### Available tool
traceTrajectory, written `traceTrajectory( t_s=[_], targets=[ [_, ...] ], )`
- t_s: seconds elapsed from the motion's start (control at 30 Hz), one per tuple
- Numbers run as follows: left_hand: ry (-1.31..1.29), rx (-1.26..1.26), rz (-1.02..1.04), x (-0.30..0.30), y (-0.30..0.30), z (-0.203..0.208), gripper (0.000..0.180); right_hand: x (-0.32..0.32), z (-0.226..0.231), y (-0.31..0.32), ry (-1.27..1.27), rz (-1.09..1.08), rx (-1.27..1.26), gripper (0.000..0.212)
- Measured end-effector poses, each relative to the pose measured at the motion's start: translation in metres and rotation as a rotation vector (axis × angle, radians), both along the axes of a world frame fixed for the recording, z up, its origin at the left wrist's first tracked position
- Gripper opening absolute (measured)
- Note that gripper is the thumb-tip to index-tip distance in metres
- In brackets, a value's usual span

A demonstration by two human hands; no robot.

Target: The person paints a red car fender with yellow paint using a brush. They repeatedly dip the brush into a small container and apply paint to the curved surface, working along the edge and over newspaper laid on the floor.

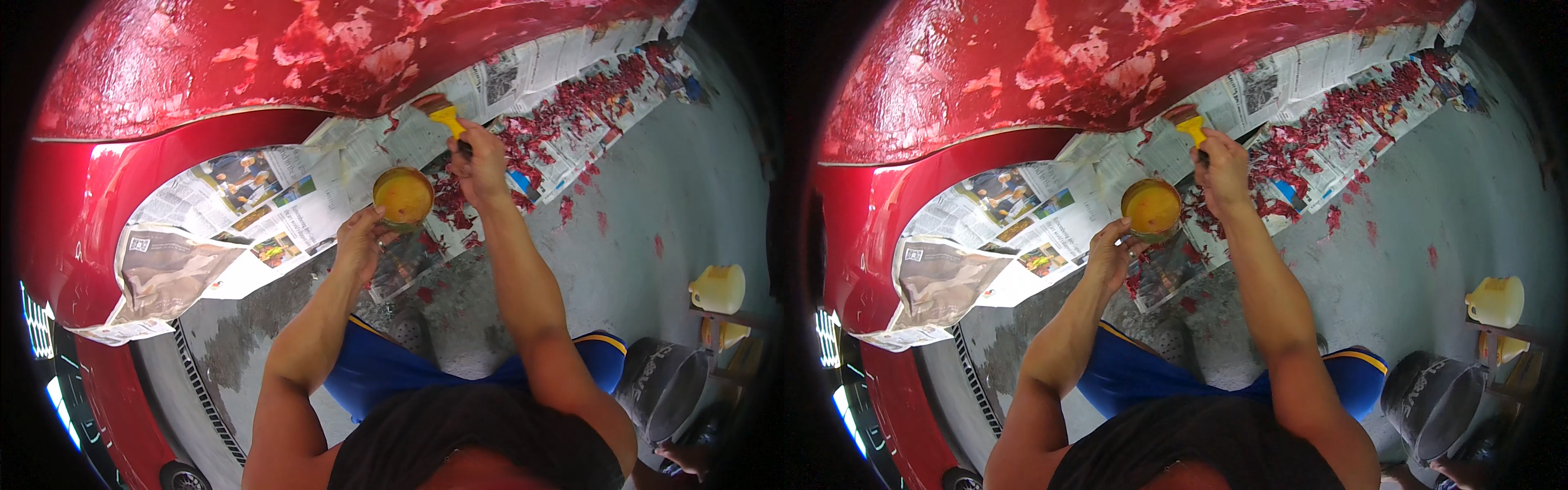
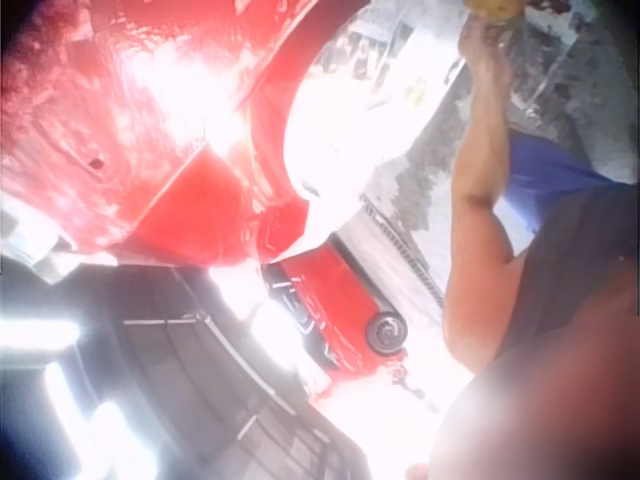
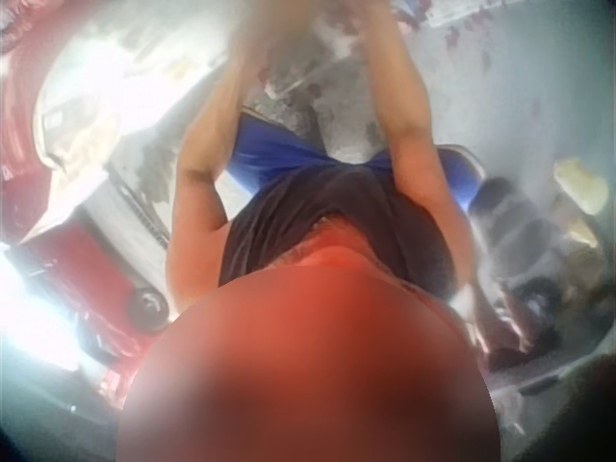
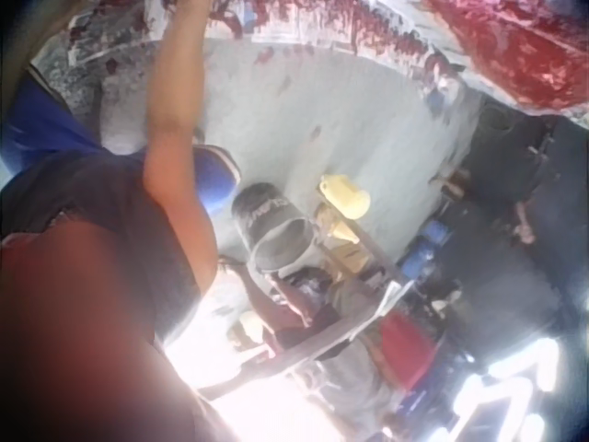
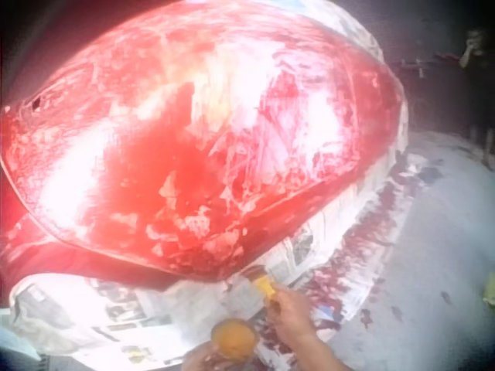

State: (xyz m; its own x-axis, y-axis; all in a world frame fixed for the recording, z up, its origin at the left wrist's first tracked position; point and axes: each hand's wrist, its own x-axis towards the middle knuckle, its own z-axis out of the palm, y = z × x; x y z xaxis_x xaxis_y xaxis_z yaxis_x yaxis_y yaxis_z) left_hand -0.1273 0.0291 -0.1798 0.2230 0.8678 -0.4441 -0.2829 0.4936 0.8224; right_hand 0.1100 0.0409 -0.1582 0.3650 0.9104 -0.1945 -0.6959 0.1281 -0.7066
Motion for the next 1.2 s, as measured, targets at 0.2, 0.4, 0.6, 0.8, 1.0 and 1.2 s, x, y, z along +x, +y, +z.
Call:
traceTrajectory(
  t_s=[0.2, 0.4, 0.6, 0.8, 1.0, 1.2],
  targets=[
    [-0.004, 0.012, -0.042, 0.005, -0.001, -0.003, 0.034, 0.022, 0.015, 0.011, 0.029, 0.060, 0.233, 0.044],
    [-0.044, 0.015, -0.022, 0.005, 0.005, -0.004, 0.036, 0.052, 0.015, -0.029, -0.210, 0.041, 0.297, 0.055],
    [-0.102, 0.027, -0.009, 0.007, 0.009, 0.001, 0.035, 0.067, 0.015, -0.047, -0.432, 0.174, 0.250, 0.058],
    [-0.187, 0.049, 0.019, 0.020, 0.008, 0.000, 0.035, 0.105, 0.053, -0.039, -0.953, 0.352, 0.207, 0.040],
    [-0.198, 0.049, -0.050, 0.036, 0.008, 0.004, 0.048, 0.094, 0.079, -0.060, -1.468, 0.441, 0.190, 0.026],
    [-0.195, 0.016, -0.069, 0.043, 0.007, 0.002, 0.046, 0.083, 0.075, -0.072, -1.949, 0.398, 0.264, 0.030]
  ],
)
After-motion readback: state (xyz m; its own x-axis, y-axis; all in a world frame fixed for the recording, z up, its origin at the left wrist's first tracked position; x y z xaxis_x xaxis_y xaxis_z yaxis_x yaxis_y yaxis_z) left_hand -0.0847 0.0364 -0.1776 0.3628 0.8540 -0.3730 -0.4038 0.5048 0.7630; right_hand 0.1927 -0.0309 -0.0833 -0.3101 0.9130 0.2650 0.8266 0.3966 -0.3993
